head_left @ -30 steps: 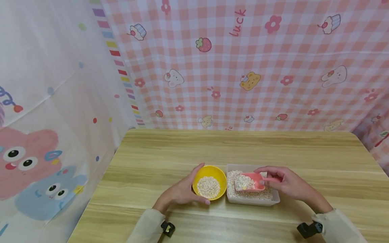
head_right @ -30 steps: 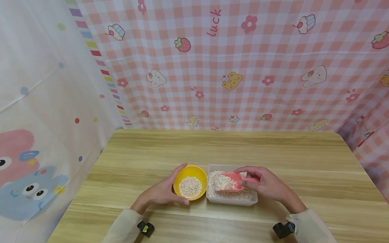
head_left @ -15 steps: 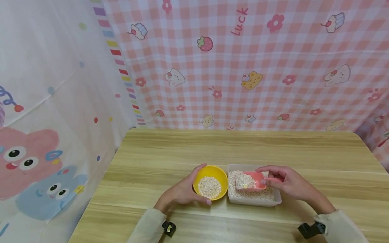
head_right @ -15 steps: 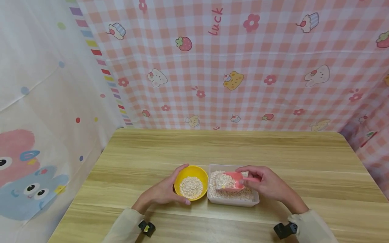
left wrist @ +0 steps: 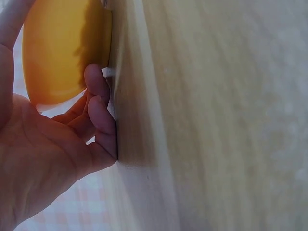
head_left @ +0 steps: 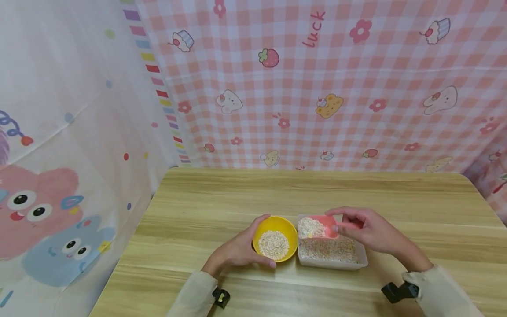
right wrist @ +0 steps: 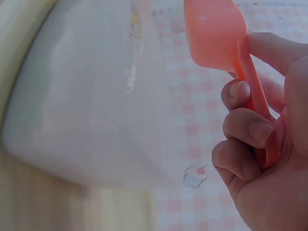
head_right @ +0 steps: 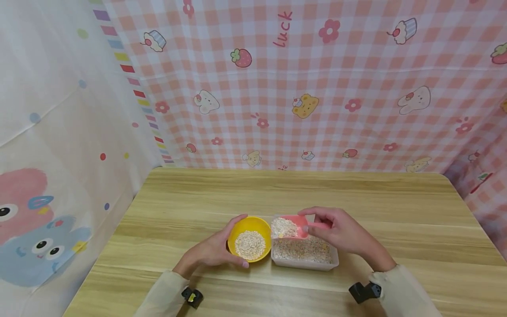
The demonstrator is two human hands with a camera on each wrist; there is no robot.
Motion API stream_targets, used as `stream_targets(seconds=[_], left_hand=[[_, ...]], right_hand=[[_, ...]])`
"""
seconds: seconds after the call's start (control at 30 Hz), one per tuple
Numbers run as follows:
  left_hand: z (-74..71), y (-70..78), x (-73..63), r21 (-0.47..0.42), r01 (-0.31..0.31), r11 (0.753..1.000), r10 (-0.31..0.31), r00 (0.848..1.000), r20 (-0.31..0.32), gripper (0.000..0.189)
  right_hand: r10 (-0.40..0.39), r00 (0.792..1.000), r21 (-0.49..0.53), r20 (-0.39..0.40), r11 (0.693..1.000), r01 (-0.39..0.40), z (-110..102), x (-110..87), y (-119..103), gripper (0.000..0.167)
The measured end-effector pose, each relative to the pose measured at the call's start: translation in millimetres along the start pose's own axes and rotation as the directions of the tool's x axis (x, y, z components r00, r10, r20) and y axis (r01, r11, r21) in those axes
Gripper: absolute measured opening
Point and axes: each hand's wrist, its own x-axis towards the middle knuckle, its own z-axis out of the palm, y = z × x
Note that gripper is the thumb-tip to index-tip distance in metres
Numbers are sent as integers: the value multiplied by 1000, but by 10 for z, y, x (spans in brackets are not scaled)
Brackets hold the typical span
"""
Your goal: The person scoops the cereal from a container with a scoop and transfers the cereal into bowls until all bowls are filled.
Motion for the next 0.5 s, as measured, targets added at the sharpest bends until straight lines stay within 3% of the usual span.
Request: stream_targets(seconds=[0.5], left_hand=[[-10, -18, 11, -5, 10, 1000, -10, 1000, 15, 119]], right_hand=[[70, 997, -104, 17, 992, -68, 110, 329, -280, 31]])
